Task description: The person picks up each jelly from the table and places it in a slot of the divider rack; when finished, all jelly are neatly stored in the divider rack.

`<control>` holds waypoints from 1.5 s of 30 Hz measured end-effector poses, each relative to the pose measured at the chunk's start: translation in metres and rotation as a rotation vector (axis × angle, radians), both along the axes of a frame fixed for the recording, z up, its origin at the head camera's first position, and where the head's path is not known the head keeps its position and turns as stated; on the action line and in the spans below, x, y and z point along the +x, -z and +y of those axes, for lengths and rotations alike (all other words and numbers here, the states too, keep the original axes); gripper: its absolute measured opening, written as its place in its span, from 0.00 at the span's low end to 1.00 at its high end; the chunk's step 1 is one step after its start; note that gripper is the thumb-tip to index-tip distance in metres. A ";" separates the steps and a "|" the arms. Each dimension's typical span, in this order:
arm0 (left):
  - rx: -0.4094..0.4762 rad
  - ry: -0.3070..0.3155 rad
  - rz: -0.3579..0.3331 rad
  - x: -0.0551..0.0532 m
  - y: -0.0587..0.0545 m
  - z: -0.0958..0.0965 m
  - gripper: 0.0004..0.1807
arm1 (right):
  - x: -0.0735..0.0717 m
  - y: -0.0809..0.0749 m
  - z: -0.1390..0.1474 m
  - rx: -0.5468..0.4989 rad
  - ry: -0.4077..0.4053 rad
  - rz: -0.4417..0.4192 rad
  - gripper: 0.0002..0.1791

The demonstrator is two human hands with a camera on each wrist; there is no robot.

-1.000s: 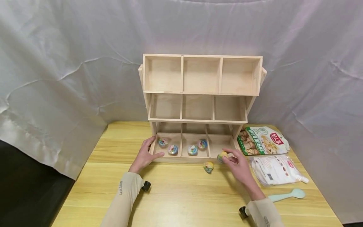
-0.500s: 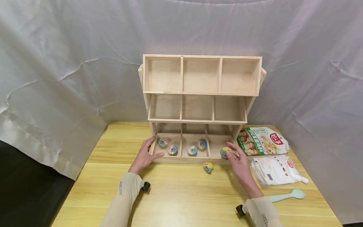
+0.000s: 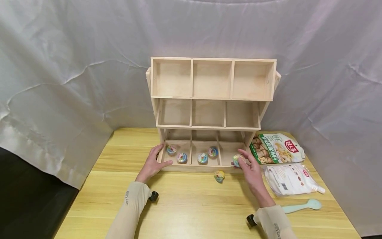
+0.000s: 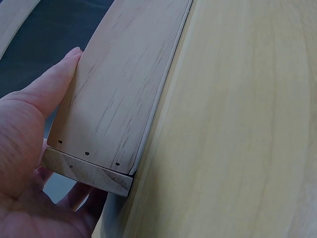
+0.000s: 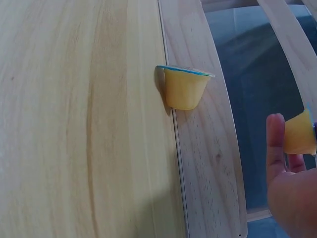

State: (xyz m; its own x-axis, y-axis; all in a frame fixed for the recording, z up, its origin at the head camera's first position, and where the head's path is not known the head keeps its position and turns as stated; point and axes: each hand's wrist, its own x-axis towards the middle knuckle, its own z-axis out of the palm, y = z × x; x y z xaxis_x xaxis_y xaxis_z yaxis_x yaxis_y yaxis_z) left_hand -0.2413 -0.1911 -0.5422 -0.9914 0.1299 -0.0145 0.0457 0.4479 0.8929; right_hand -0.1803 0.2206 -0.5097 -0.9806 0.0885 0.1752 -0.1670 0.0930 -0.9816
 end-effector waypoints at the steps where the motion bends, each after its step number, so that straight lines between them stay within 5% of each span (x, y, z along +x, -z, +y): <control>1: 0.002 0.000 0.001 0.000 0.000 0.000 0.55 | -0.001 0.000 0.000 -0.028 -0.014 0.015 0.24; 7: 0.013 -0.002 0.002 -0.001 0.000 0.001 0.55 | -0.004 0.002 -0.001 -0.111 -0.076 0.028 0.24; 22: 0.014 -0.001 -0.010 0.000 0.002 0.000 0.55 | -0.011 -0.007 -0.003 0.069 -0.044 -0.136 0.34; 36: 0.026 -0.003 -0.012 0.000 0.002 0.000 0.54 | -0.049 -0.009 -0.002 0.193 -0.029 -0.146 0.34; 45: 0.034 0.004 -0.007 0.000 0.002 0.000 0.55 | -0.069 0.001 -0.006 0.375 -0.032 -0.127 0.32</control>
State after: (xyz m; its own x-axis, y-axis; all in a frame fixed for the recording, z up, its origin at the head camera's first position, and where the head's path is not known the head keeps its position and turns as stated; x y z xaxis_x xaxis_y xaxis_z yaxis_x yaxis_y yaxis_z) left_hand -0.2412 -0.1915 -0.5437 -0.9907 0.1348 -0.0174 0.0409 0.4171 0.9079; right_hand -0.2498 0.2144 -0.5110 -0.9977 0.0102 0.0664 -0.0549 0.4454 -0.8937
